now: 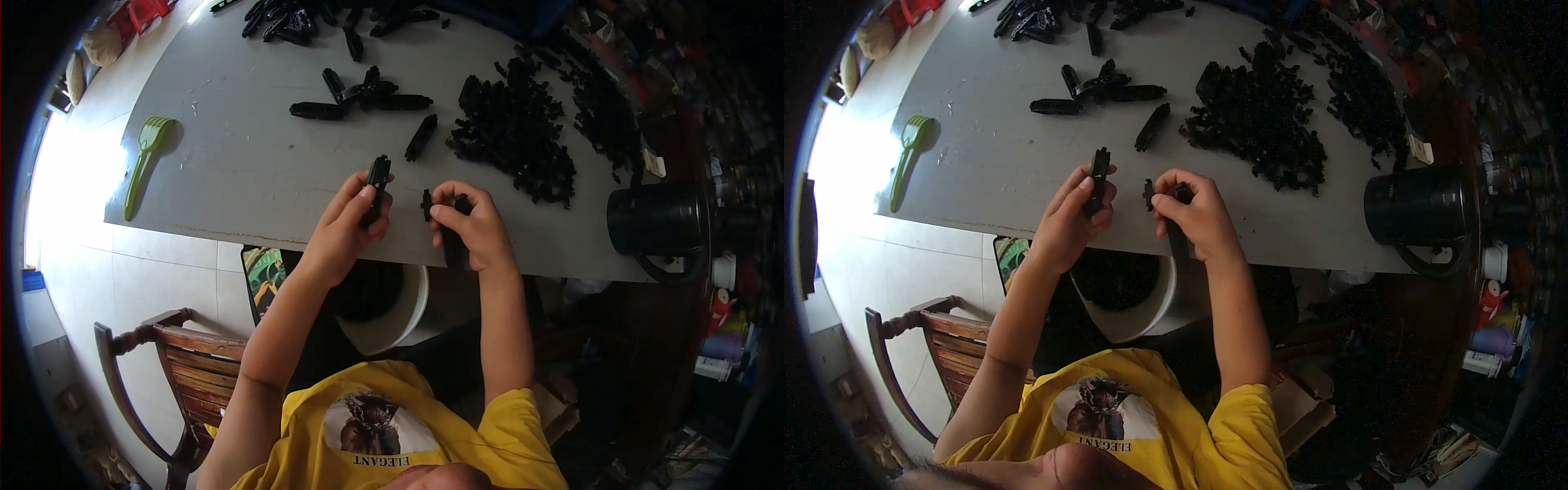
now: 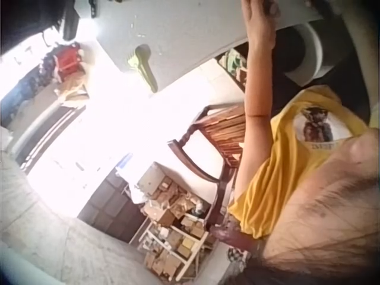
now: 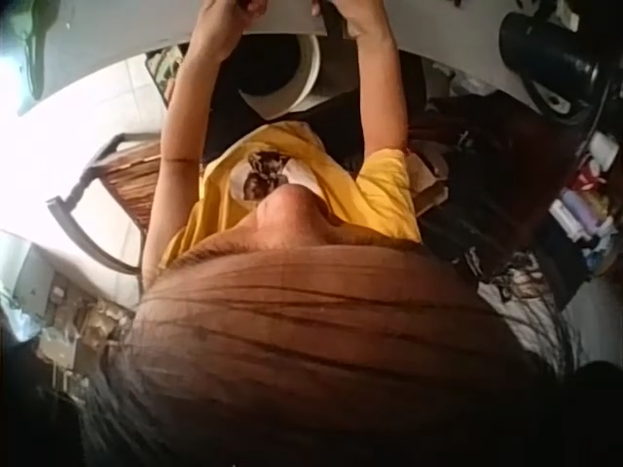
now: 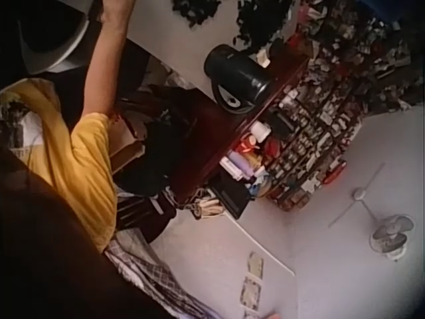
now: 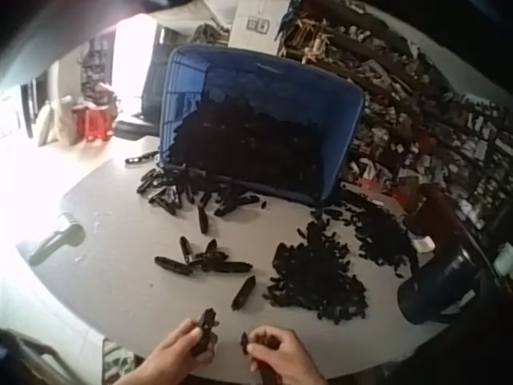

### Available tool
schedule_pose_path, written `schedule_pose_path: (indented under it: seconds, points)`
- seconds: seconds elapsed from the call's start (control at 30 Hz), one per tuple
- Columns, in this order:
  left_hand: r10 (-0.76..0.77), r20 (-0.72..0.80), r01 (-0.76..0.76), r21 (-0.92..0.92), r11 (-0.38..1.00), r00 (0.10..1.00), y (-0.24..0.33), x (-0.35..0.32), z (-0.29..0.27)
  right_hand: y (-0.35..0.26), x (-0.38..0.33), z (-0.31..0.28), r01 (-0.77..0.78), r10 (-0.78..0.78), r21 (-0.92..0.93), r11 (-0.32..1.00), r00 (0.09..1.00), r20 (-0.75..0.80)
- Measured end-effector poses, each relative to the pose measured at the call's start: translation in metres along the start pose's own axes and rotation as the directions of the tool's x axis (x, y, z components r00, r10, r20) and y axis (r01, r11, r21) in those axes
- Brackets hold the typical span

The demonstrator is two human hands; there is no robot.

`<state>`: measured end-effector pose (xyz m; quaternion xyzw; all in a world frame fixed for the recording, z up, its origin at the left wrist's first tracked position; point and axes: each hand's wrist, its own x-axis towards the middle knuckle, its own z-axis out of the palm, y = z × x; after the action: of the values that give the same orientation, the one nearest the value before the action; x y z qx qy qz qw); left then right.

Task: Manually assembling small black plastic components at a white table.

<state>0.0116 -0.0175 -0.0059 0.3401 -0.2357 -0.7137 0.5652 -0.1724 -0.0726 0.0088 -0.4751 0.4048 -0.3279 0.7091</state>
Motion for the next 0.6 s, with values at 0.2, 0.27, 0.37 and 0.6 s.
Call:
schedule_pose_path:
  seconds: [0.2, 0.27, 0.37, 0.6]
  points:
    - [-0.034, 0.030, 0.033, 0.039, 0.999, 0.999, -0.011, -0.005, 0.013, 0.003, -0.016, 0.023, 0.053, -0.052, 0.015, 0.998, 0.998, -0.016]
    - [-0.053, 0.052, 0.048, 0.087, 0.995, 0.997, -0.014, -0.005, 0.012, 0.006, -0.017, 0.028, 0.090, -0.092, -0.038, 0.995, 0.994, -0.052]
    - [-0.058, -0.014, 0.059, 0.182, 0.981, 0.998, -0.013, -0.007, 0.013, 0.007, -0.022, 0.032, 0.109, -0.103, 0.086, 0.990, 0.992, -0.070]
    - [0.212, 0.194, -0.285, 0.541, 0.792, 0.958, -0.015, -0.010, 0.015, 0.013, -0.025, 0.039, 0.086, -0.060, 0.256, 0.963, 0.992, -0.110]
